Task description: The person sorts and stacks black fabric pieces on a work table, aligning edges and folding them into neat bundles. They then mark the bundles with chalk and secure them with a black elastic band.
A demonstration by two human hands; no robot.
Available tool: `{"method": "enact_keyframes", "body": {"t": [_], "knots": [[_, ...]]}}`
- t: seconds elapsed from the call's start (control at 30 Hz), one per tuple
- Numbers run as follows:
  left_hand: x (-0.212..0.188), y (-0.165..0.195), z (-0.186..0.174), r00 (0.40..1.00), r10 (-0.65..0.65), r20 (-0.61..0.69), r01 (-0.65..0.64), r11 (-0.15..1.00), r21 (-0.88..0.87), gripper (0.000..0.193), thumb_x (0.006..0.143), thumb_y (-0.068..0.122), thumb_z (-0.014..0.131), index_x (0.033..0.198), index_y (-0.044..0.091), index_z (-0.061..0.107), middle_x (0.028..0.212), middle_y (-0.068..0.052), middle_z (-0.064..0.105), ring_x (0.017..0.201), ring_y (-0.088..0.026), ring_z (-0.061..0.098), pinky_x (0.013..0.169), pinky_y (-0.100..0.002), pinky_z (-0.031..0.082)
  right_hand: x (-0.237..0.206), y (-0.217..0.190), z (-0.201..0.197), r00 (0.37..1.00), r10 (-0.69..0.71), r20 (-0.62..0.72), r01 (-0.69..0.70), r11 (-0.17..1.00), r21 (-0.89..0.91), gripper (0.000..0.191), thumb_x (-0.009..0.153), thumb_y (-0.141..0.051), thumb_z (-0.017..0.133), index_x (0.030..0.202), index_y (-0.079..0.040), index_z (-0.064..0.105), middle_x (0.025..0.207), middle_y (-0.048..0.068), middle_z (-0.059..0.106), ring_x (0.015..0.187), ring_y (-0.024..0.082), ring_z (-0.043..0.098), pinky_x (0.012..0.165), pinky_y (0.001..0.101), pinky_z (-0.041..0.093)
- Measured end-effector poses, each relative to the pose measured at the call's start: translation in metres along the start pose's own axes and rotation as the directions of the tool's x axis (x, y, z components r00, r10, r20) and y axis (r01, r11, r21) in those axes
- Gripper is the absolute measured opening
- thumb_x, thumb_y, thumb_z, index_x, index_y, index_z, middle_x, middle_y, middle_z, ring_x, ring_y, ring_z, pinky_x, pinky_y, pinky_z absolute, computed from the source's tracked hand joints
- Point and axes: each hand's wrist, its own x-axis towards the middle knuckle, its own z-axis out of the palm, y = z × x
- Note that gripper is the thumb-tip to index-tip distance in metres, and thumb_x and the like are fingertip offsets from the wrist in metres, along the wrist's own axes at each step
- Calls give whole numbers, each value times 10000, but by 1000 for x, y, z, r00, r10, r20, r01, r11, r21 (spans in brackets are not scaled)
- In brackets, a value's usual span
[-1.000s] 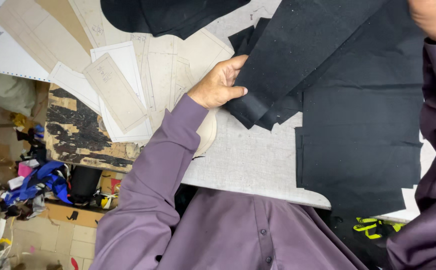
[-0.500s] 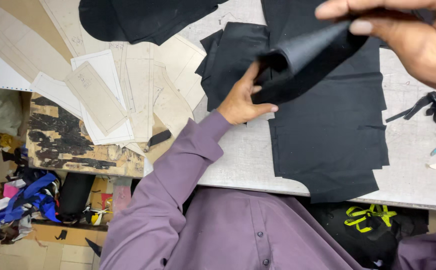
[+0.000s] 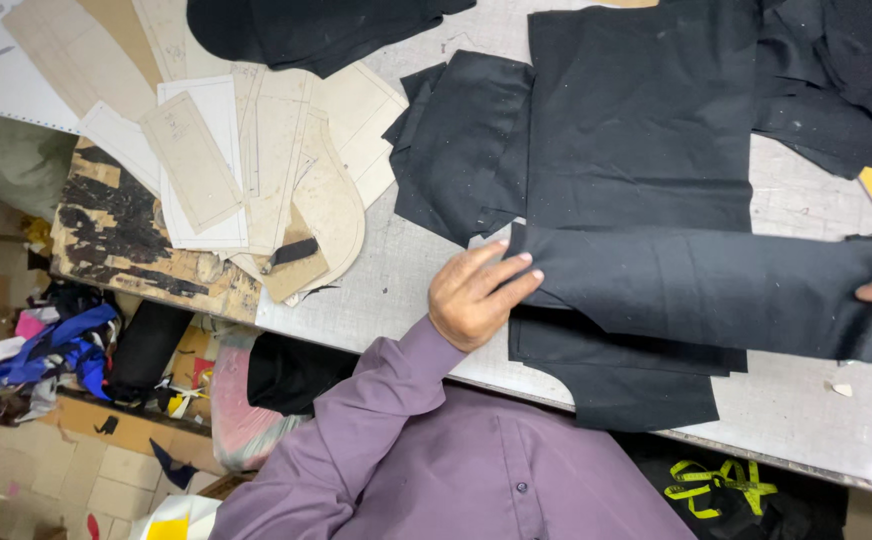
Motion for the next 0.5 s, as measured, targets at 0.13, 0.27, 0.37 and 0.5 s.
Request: {"method": "enact_keyframes", "body": {"t": [0.13, 0.27, 0.37, 0.5], "knots": [[-20, 20, 6, 986, 23, 163, -19, 999, -30, 220, 893, 73, 718, 1099, 117, 785, 1180, -37, 725, 1186, -269, 659, 993, -416, 563, -37, -11, -22, 903, -112, 414, 288, 873, -394, 331, 922, 90, 579, 1063, -133, 778, 1324, 135, 681, 1128, 283, 681, 995, 343, 569], [-40, 26, 12, 899, -88, 430, 116, 992, -40, 212, 843, 54, 714, 1019, 150, 784, 1140, -14, 722, 1218, -274, 654, 1114, -521, 444, -54, -56, 13, 883, -53, 466, 447, 395, -803, 425, 819, 108, 601, 1047, -176, 821, 1468, 180, 663, 1095, 301, 694, 1006, 378, 572], [-54, 23, -7, 890, -88, 448, 165, 977, -136, 266, 713, -6, 693, 928, 122, 783, 1058, -22, 742, 1136, -277, 667, 1068, -575, 388, -38, -104, 66, 895, -213, 392, 394, 788, -473, 433, 877, 110, 557, 1199, -107, 750, 1451, 199, 645, 1222, 348, 659, 1035, 413, 537], [-62, 14, -30, 886, -199, 418, 309, 927, -212, 314, 709, -42, 657, 961, 98, 780, 1000, -29, 755, 1044, -237, 685, 998, -429, 496, 27, -174, 162, 803, -459, 380, 559, 802, -212, 361, 953, 3, 680, 1313, -20, 670, 1371, 212, 664, 1268, 390, 645, 1053, 426, 526]]}}
